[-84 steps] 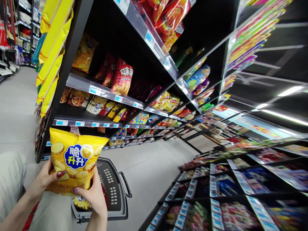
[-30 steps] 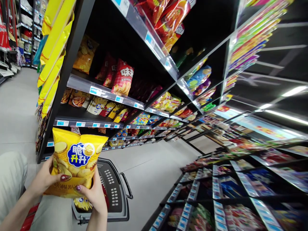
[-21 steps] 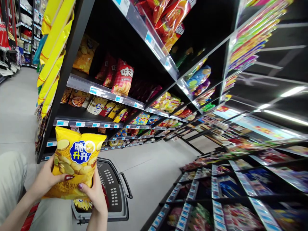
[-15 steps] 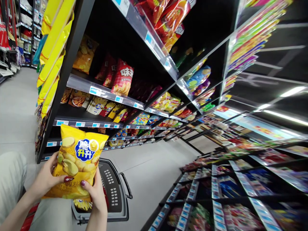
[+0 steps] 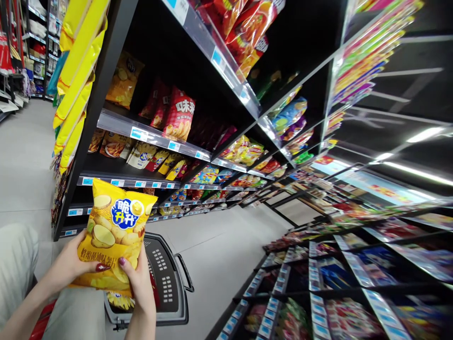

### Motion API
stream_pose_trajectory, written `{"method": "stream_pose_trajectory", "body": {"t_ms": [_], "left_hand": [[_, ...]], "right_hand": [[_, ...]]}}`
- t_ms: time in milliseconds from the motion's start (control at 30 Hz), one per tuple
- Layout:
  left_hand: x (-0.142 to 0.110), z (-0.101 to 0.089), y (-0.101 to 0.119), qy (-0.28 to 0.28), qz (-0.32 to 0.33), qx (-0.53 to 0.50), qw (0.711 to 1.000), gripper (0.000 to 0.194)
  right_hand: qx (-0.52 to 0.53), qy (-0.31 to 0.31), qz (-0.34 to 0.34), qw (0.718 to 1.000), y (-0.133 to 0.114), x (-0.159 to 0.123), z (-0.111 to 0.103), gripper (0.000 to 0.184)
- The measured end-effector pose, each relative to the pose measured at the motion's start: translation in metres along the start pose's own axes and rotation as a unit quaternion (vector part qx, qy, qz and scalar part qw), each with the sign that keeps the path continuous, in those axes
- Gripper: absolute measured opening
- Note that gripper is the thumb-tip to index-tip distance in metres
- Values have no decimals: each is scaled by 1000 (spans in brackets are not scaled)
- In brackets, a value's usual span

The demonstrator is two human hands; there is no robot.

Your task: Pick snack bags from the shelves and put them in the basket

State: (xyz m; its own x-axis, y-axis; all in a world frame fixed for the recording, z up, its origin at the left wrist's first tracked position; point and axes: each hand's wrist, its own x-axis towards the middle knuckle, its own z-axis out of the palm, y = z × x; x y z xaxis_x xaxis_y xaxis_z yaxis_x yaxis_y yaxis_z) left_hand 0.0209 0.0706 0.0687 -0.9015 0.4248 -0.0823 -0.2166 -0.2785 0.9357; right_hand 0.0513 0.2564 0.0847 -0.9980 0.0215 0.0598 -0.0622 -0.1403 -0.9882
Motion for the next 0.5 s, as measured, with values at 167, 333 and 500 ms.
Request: {"method": "stream_pose_trajectory", "body": {"t_ms": [167, 333, 500], "left_hand": [[4, 1, -3, 69, 14, 65, 995, 79], [-2, 10, 3, 121, 21, 96, 988, 83], [-23, 34, 14, 25, 79, -18, 996, 72]], "right_hand": [[-101, 62, -23, 993, -1, 0, -2, 76], [-127, 67, -24, 989, 7, 5, -7, 65], [35, 116, -7, 993, 44, 21, -6, 73]]}}
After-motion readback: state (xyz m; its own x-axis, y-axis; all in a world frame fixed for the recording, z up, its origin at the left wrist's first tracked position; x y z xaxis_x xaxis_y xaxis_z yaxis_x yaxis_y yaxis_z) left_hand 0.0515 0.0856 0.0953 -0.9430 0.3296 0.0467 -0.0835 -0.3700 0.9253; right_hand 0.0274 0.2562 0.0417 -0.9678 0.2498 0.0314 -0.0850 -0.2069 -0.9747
